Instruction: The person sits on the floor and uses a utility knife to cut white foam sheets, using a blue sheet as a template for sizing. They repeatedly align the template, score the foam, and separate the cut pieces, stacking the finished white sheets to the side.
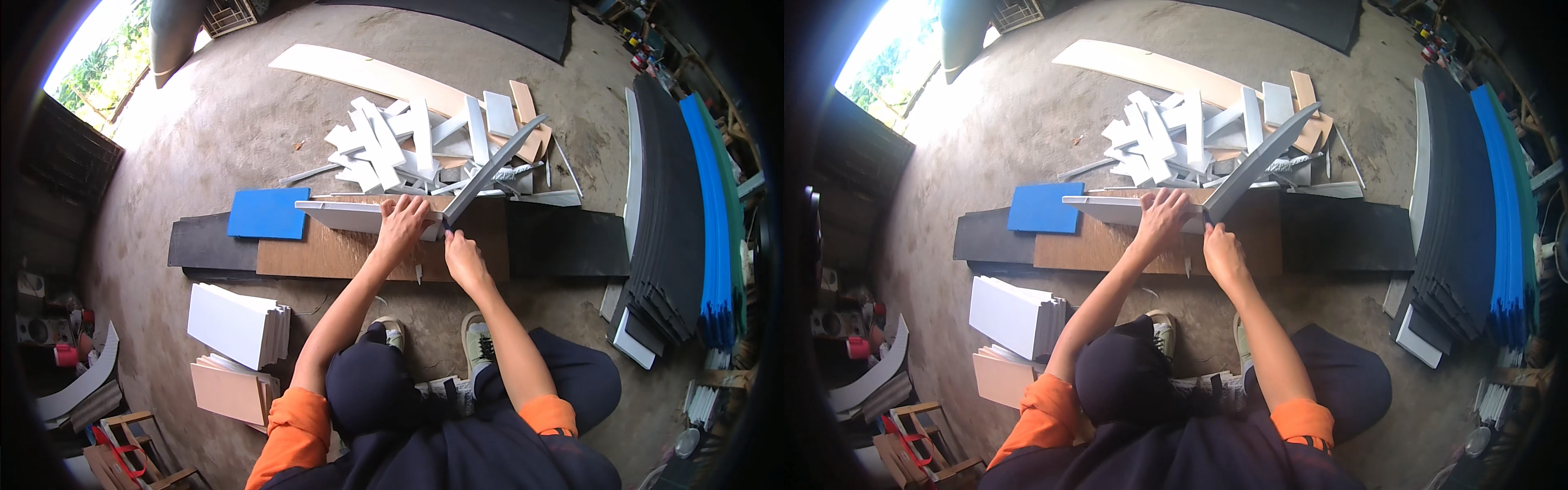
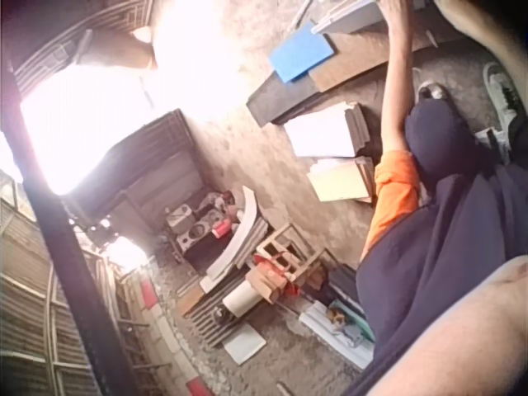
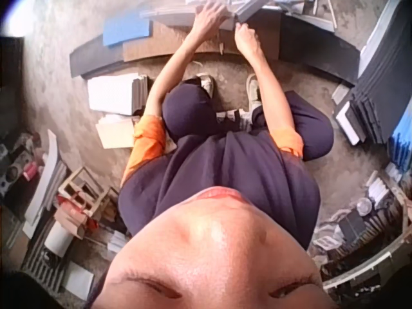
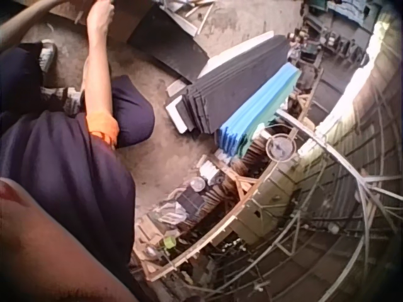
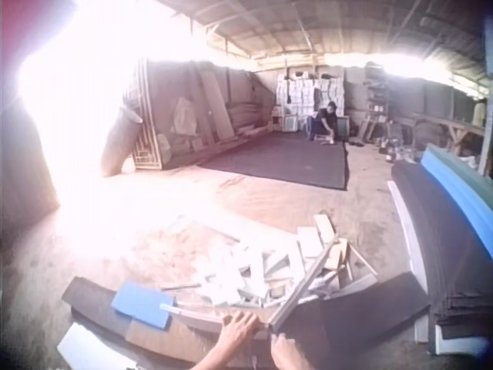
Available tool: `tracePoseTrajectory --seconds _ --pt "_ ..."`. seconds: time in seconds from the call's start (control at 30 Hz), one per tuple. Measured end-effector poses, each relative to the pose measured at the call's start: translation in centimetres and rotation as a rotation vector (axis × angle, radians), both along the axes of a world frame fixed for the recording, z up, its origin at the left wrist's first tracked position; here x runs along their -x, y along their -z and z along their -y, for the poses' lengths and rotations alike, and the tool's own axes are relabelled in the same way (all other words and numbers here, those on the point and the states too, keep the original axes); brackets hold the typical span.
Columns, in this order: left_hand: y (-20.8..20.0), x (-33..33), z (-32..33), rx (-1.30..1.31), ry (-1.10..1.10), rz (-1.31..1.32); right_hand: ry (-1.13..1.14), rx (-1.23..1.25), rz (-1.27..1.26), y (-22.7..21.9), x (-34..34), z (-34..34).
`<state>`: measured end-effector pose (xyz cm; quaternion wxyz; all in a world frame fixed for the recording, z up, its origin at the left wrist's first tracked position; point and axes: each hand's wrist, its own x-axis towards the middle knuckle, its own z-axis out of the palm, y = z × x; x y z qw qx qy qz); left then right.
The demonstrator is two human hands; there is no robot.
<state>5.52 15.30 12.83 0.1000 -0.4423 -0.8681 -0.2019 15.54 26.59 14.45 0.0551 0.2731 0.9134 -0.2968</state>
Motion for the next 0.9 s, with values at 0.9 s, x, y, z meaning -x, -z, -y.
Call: tracePoseTrajectory --seconds 0.9 --pt "-2.4 1.3 -1.7 0.227 0.083 0.101 0.225 0.134 -0.129 10.0 -6.0 -3.5"
